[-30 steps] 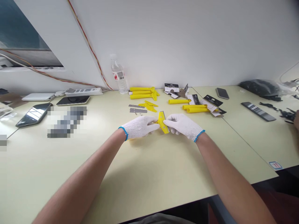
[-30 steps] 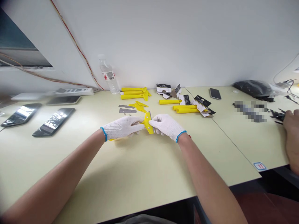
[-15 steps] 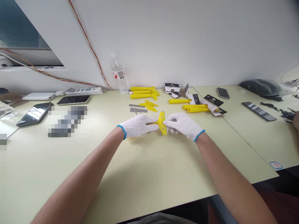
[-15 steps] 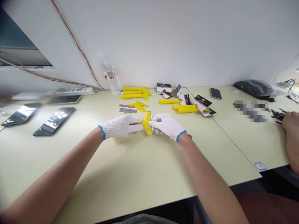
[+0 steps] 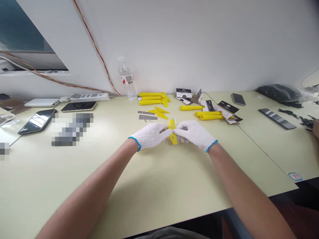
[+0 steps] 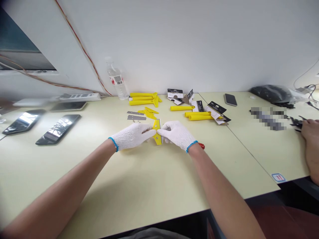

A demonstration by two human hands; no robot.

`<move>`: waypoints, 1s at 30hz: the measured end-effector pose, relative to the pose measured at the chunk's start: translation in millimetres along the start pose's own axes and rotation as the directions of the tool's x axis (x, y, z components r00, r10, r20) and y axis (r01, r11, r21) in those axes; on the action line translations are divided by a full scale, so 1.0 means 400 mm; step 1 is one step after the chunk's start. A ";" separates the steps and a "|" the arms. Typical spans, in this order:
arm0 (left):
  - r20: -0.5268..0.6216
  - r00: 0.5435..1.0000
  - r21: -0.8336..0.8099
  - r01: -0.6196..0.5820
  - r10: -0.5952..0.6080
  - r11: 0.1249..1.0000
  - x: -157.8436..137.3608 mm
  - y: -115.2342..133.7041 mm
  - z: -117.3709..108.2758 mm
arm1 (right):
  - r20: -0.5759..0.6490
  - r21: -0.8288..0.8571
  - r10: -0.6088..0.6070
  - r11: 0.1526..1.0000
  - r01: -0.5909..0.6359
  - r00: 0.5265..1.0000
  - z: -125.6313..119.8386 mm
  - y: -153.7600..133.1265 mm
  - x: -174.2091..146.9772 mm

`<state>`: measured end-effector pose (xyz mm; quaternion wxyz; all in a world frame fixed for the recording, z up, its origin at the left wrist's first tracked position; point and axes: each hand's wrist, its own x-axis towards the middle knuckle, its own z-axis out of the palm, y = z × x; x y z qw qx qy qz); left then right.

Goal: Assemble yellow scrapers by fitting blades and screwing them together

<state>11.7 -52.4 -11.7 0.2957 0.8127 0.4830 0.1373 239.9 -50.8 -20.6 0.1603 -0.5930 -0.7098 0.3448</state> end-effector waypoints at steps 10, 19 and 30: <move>-0.064 0.997 -0.082 -0.037 0.032 0.996 0.009 -0.019 -0.002 | -0.018 -0.015 -0.046 0.999 0.046 0.999 -0.004 -0.015 -0.007; -0.067 0.997 -0.117 -0.040 0.032 0.992 0.008 -0.024 -0.007 | -0.092 0.056 -0.159 0.985 0.165 0.983 -0.005 0.003 0.001; -0.066 0.998 -0.122 -0.031 0.023 0.992 0.009 -0.025 -0.007 | 0.015 0.026 -0.144 0.989 0.143 0.989 -0.005 -0.002 0.000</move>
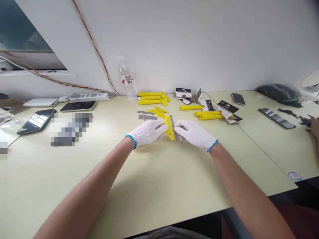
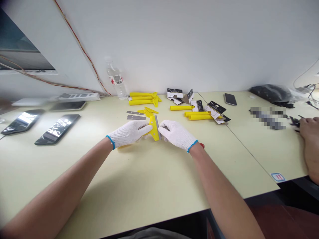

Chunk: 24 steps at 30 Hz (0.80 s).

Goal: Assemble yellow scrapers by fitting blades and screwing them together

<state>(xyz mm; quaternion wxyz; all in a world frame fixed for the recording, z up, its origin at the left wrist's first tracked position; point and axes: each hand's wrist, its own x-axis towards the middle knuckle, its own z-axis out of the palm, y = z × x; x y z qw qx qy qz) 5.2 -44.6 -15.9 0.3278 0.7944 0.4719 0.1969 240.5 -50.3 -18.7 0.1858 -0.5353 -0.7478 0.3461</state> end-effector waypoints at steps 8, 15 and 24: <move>0.000 1.000 0.000 -0.005 0.005 1.000 0.000 -0.003 0.004 | 0.038 -0.030 -0.018 0.999 0.019 0.999 -0.001 -0.008 -0.003; 0.001 1.000 -0.013 0.017 -0.017 1.000 -0.002 0.000 0.004 | 0.070 -0.021 -0.032 0.999 0.033 0.997 -0.002 -0.011 -0.002; 0.005 1.000 -0.003 0.003 -0.003 1.000 -0.001 -0.003 0.005 | 0.063 -0.023 -0.027 0.999 0.029 0.998 0.003 0.003 0.003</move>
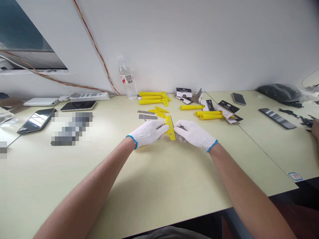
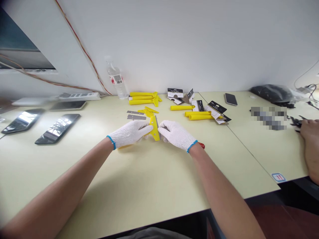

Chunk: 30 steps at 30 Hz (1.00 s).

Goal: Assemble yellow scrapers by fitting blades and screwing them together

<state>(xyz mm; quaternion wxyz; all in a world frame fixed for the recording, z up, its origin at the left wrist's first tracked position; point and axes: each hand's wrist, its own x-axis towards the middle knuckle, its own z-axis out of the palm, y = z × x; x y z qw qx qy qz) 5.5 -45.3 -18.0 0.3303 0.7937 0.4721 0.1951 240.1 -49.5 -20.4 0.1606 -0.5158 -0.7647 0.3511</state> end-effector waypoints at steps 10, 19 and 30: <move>0.005 1.000 0.021 -0.001 0.001 1.000 -0.002 0.003 0.003 | 0.008 -0.081 -0.014 0.997 0.015 1.000 -0.011 -0.037 -0.018; 0.020 1.000 0.002 -0.006 0.006 1.000 -0.005 0.008 0.003 | -0.138 0.040 0.037 0.999 -0.032 0.990 -0.009 0.027 0.012; 0.072 0.997 -0.013 0.012 -0.011 1.000 -0.010 0.020 0.007 | -0.111 0.079 0.018 0.997 -0.010 0.994 0.010 0.027 0.011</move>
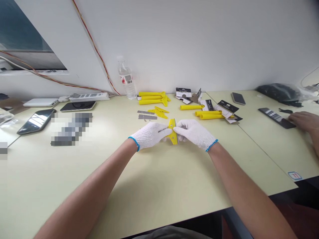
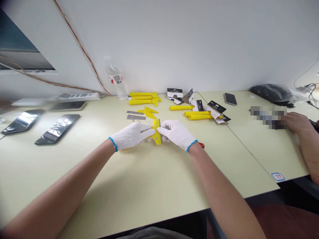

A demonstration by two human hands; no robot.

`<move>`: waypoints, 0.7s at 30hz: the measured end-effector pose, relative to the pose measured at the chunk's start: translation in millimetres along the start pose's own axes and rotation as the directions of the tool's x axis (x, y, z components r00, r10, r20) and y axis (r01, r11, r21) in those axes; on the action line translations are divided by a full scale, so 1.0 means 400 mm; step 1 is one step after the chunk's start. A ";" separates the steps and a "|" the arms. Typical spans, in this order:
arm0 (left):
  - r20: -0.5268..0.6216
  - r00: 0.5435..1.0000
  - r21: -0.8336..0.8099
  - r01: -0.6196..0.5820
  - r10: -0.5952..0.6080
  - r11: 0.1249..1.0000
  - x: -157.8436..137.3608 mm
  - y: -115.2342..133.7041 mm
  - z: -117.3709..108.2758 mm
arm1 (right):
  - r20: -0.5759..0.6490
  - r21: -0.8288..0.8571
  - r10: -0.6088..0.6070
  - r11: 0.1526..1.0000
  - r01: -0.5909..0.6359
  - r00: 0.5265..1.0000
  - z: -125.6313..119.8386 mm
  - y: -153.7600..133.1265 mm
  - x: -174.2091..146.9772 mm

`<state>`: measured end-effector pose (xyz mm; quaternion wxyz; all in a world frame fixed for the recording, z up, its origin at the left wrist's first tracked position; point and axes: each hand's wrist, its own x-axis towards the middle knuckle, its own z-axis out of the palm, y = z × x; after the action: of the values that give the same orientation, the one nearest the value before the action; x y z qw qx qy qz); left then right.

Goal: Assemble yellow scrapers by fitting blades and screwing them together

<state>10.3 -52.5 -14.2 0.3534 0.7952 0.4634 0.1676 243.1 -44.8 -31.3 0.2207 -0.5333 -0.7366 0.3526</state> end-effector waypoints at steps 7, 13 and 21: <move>0.001 1.000 0.040 0.009 -0.009 0.999 -0.003 0.007 0.004 | 0.048 -0.022 0.004 1.000 -0.003 0.999 -0.008 -0.027 -0.015; -0.044 0.999 0.033 0.033 -0.032 0.999 -0.001 0.006 0.014 | 0.033 -0.004 0.039 0.999 -0.039 0.999 0.000 -0.017 -0.006; -0.089 0.996 0.003 0.031 -0.031 1.000 0.005 -0.004 0.012 | 0.053 0.025 0.047 0.999 -0.048 0.998 -0.004 -0.044 -0.014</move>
<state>13.1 -52.1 -18.7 0.3332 0.7804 0.4914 0.1962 235.1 -52.7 -16.6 0.1998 -0.5382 -0.7247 0.3811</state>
